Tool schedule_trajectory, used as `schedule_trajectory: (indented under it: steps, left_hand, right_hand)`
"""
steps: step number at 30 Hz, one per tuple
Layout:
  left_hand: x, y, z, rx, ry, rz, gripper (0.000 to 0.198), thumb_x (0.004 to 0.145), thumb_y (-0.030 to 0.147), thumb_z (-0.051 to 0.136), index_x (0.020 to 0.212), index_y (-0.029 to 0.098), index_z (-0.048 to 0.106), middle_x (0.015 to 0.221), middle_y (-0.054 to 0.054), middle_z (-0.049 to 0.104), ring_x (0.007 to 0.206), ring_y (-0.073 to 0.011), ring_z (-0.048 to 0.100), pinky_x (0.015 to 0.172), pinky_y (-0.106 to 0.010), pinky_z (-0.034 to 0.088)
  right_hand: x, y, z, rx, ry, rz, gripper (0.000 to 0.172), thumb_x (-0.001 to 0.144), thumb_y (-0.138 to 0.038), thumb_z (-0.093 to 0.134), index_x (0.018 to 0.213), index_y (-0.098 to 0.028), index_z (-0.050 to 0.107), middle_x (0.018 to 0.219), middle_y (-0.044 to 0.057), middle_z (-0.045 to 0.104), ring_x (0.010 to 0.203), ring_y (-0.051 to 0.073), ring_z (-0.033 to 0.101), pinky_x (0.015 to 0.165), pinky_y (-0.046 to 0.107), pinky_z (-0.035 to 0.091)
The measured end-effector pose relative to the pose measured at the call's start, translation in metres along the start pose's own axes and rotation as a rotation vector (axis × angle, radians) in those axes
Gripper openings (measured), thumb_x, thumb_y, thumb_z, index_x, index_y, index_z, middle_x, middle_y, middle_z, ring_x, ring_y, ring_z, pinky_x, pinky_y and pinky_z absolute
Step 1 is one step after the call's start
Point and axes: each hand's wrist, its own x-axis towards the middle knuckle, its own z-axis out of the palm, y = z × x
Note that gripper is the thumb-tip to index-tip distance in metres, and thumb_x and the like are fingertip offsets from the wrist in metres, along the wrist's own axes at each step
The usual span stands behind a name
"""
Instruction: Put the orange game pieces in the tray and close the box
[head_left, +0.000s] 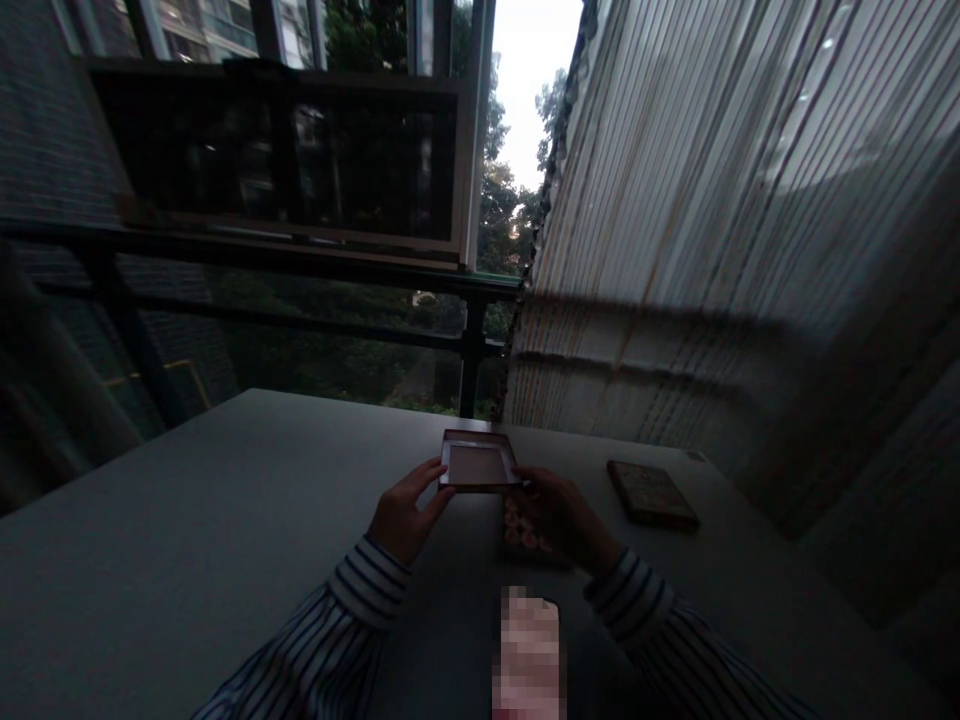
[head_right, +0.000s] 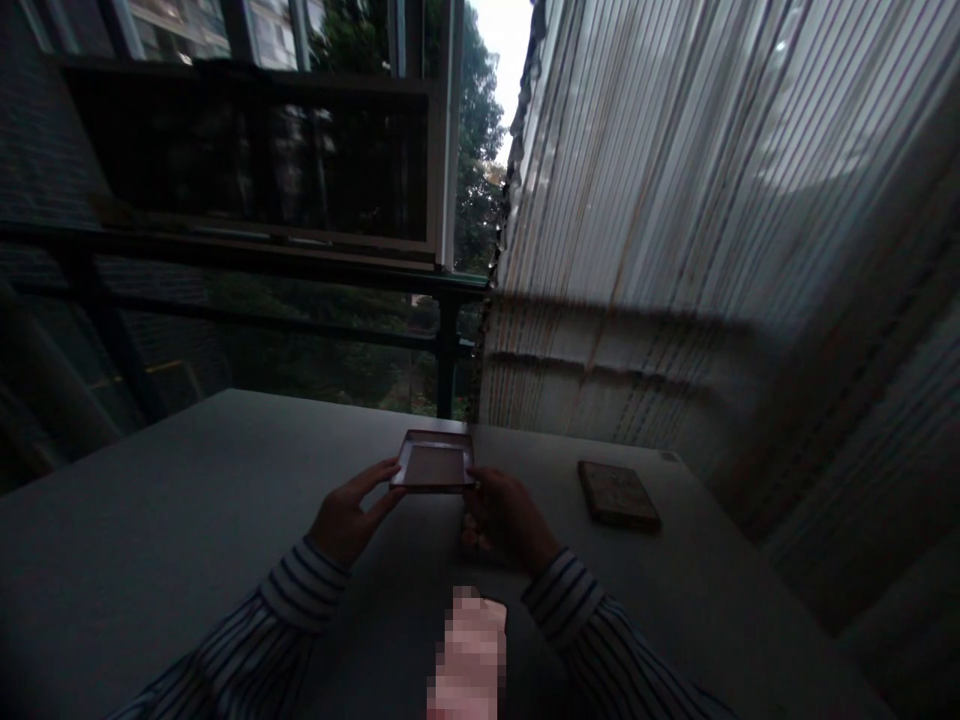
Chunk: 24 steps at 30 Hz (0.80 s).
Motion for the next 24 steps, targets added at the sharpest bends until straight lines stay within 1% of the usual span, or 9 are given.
schedule_trajectory:
  steps: [6,9,14,20,24]
  left_hand:
    - [0.004,0.008,0.012,-0.027,-0.012,0.024,0.028,0.076,0.032,0.051,0.098,0.016,0.058,0.104,-0.01,0.061,0.095,-0.0198,0.058,0.082,-0.035,0.049]
    - [0.006,0.012,0.018,-0.031,-0.005,0.025,0.028,0.076,0.033,0.051,0.098,0.017,0.057,0.104,-0.009,0.062,0.095,-0.0201,0.058,0.082,-0.035,0.049]
    - [0.007,0.018,0.028,-0.073,0.012,0.024,0.027,0.076,0.032,0.052,0.099,0.017,0.057,0.104,-0.009,0.061,0.097,-0.0198,0.057,0.083,-0.035,0.048]
    - [0.009,0.024,0.042,-0.123,0.016,-0.019,0.028,0.077,0.032,0.052,0.1,0.018,0.056,0.106,-0.009,0.06,0.097,-0.0207,0.057,0.083,-0.037,0.048]
    - [0.01,0.023,0.051,-0.147,0.013,-0.022,0.028,0.077,0.032,0.052,0.101,0.018,0.056,0.107,-0.009,0.06,0.098,-0.0205,0.056,0.084,-0.037,0.048]
  right_hand:
    - [-0.009,0.013,-0.006,0.043,0.042,0.017,0.032,0.076,-0.021,0.049,0.108,-0.017,0.053,0.088,0.006,0.063,0.076,0.015,0.059,0.066,0.026,0.045]
    - [-0.013,0.016,-0.012,0.072,0.054,0.042,0.032,0.076,-0.02,0.049,0.108,-0.018,0.053,0.089,0.006,0.063,0.078,0.015,0.059,0.066,0.026,0.046]
    - [-0.017,0.02,-0.017,0.108,0.069,0.089,0.033,0.076,-0.018,0.047,0.109,-0.017,0.051,0.09,0.007,0.062,0.075,0.014,0.059,0.064,0.026,0.047]
    - [-0.022,0.035,-0.015,0.032,0.13,0.045,0.038,0.074,-0.013,0.046,0.112,-0.018,0.049,0.094,0.008,0.059,0.079,0.015,0.057,0.067,0.028,0.047]
    - [-0.024,0.039,-0.015,-0.06,0.167,0.04,0.038,0.075,-0.015,0.046,0.113,-0.02,0.048,0.097,0.008,0.058,0.079,0.016,0.057,0.067,0.03,0.046]
